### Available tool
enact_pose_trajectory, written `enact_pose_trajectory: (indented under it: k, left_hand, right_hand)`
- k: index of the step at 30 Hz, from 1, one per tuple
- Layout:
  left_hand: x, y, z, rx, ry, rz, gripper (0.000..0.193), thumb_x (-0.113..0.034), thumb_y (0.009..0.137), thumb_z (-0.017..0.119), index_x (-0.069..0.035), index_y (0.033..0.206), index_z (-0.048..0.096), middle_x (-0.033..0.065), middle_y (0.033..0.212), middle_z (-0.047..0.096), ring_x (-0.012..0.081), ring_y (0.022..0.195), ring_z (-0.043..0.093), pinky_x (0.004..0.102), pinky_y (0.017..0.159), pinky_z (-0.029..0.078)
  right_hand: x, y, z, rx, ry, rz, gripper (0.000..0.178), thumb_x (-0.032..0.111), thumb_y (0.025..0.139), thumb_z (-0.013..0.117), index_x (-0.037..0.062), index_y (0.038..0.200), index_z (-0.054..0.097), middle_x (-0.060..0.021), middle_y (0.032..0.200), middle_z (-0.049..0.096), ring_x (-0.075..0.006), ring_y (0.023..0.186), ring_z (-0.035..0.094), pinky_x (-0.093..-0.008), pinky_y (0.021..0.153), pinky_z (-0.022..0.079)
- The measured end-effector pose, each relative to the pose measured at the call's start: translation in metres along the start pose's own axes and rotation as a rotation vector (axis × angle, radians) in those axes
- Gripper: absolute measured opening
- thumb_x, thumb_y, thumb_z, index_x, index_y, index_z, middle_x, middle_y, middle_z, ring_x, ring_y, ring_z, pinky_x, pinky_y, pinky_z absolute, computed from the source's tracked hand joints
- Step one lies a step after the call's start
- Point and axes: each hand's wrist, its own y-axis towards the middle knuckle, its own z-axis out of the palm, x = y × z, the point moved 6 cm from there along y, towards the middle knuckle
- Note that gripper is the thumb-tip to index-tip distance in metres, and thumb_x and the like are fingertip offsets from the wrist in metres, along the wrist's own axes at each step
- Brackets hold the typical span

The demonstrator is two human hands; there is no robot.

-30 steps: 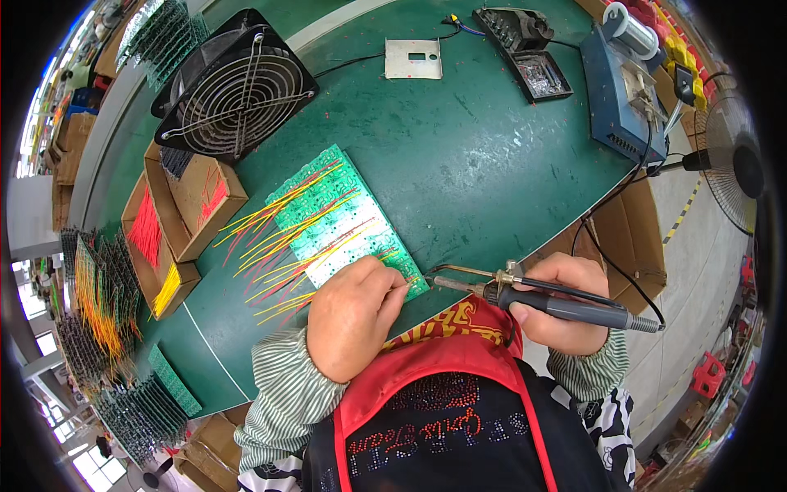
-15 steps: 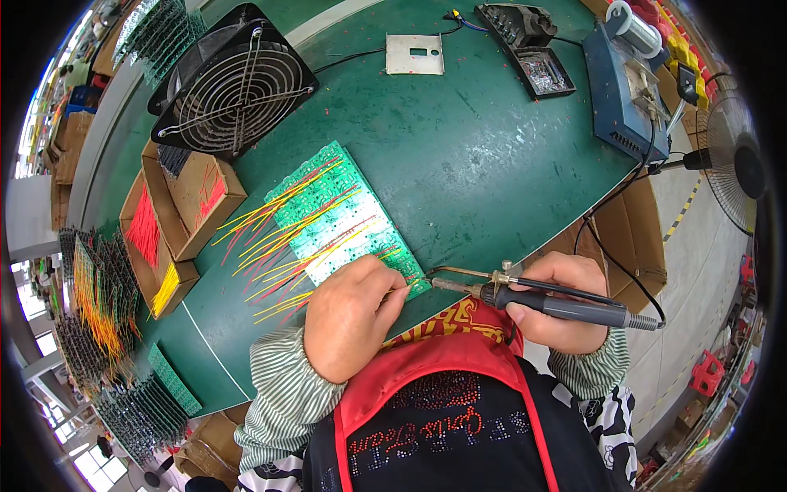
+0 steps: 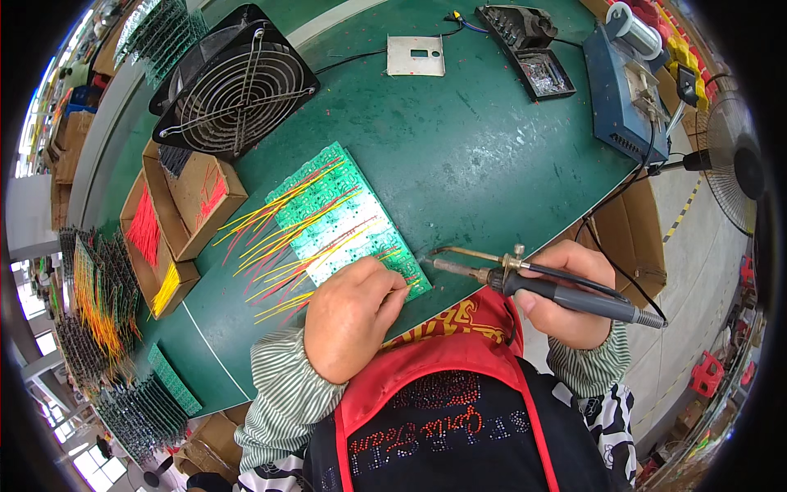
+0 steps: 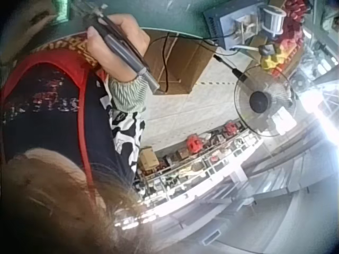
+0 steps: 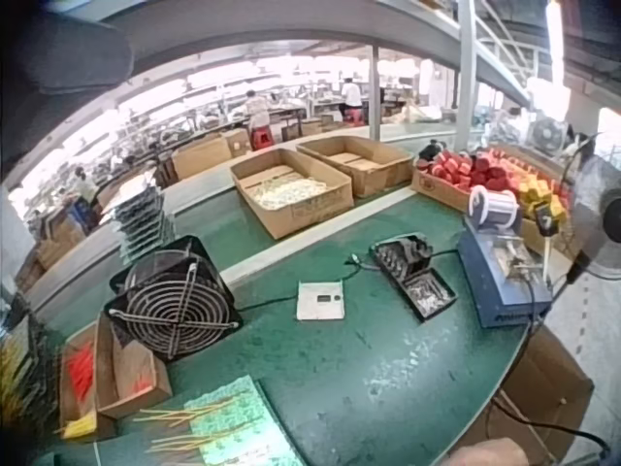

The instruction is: The person takes wires from boxes and solders them onto a circuit board using a soldering iron.

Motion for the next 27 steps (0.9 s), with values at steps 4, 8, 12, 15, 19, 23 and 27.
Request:
enact_pose_trajectory:
  k: [4, 8, 12, 15, 19, 23, 27]
  left_hand:
    - [-0.004, -0.011, -0.029, -0.063, 0.045, 0.082, 0.008, -0.003, 0.073, 0.068, 0.000, 0.079, 0.063, 0.0102, 0.077, 0.060, 0.0256, 0.067, 0.060, 0.0339, 0.059, 0.048]
    - [0.043, -0.048, -0.073, 0.251, 0.236, -0.046, 0.009, -0.009, 0.073, 0.064, -0.005, 0.081, 0.063, 0.0115, 0.077, 0.058, 0.0317, 0.073, 0.058, 0.0397, 0.064, 0.047]
    - [0.086, -0.058, -0.138, 0.270, 0.311, -0.268, 0.006, -0.007, 0.072, 0.065, -0.003, 0.077, 0.065, 0.0104, 0.073, 0.060, 0.0261, 0.065, 0.059, 0.0362, 0.060, 0.047]
    - [0.107, -0.056, -0.192, 0.033, 0.290, -0.371, 0.009, -0.007, 0.074, 0.068, 0.000, 0.078, 0.065, 0.0100, 0.073, 0.062, 0.0186, 0.061, 0.059, 0.0305, 0.058, 0.047]
    - [0.162, -0.010, -0.220, -0.178, 0.435, -0.351, 0.013, -0.009, 0.074, 0.069, -0.001, 0.083, 0.065, 0.0100, 0.073, 0.063, 0.0177, 0.064, 0.060, 0.0299, 0.060, 0.046]
    - [0.194, 0.038, -0.217, -0.176, 0.683, -0.350, 0.024, -0.017, 0.074, 0.069, -0.005, 0.093, 0.062, 0.0119, 0.088, 0.060, 0.0295, 0.085, 0.061, 0.0400, 0.072, 0.049]
    - [0.204, 0.076, -0.208, -0.250, 0.852, -0.285, 0.025, -0.017, 0.073, 0.070, -0.008, 0.095, 0.062, 0.0119, 0.092, 0.058, 0.0286, 0.090, 0.059, 0.0409, 0.075, 0.049]
  right_hand:
    - [-0.007, 0.002, 0.000, -0.061, 0.094, 0.102, 0.019, 0.009, 0.072, 0.072, 0.0000, 0.084, 0.061, -0.0051, 0.069, 0.064, -0.0079, 0.059, 0.061, -0.0217, 0.054, 0.047]
    - [-0.010, 0.011, 0.002, -0.080, 0.145, 0.161, 0.019, 0.008, 0.071, 0.071, -0.0007, 0.084, 0.060, -0.0041, 0.069, 0.064, -0.0082, 0.061, 0.060, -0.0218, 0.055, 0.047]
    - [0.000, 0.028, 0.005, -0.061, 0.052, 0.078, 0.018, 0.007, 0.071, 0.071, -0.0003, 0.083, 0.060, -0.0036, 0.068, 0.063, -0.0083, 0.060, 0.059, -0.0225, 0.056, 0.046]
    - [0.009, 0.032, 0.010, -0.052, 0.062, 0.071, 0.018, 0.008, 0.071, 0.072, 0.0001, 0.082, 0.060, -0.0032, 0.067, 0.062, -0.0083, 0.059, 0.058, -0.0232, 0.055, 0.046]
    - [0.004, 0.039, 0.016, -0.058, 0.073, 0.147, 0.018, 0.007, 0.071, 0.072, 0.0002, 0.082, 0.059, -0.0027, 0.065, 0.061, -0.0071, 0.057, 0.056, -0.0224, 0.054, 0.044]
    - [-0.001, 0.040, 0.022, -0.100, 0.097, 0.194, 0.018, 0.008, 0.071, 0.071, -0.0001, 0.081, 0.059, -0.0031, 0.064, 0.061, -0.0074, 0.056, 0.055, -0.0227, 0.053, 0.044]
    - [0.002, 0.049, 0.026, -0.090, 0.079, 0.199, 0.017, 0.008, 0.071, 0.071, -0.0001, 0.081, 0.059, -0.0039, 0.065, 0.062, -0.0080, 0.056, 0.055, -0.0231, 0.053, 0.044]
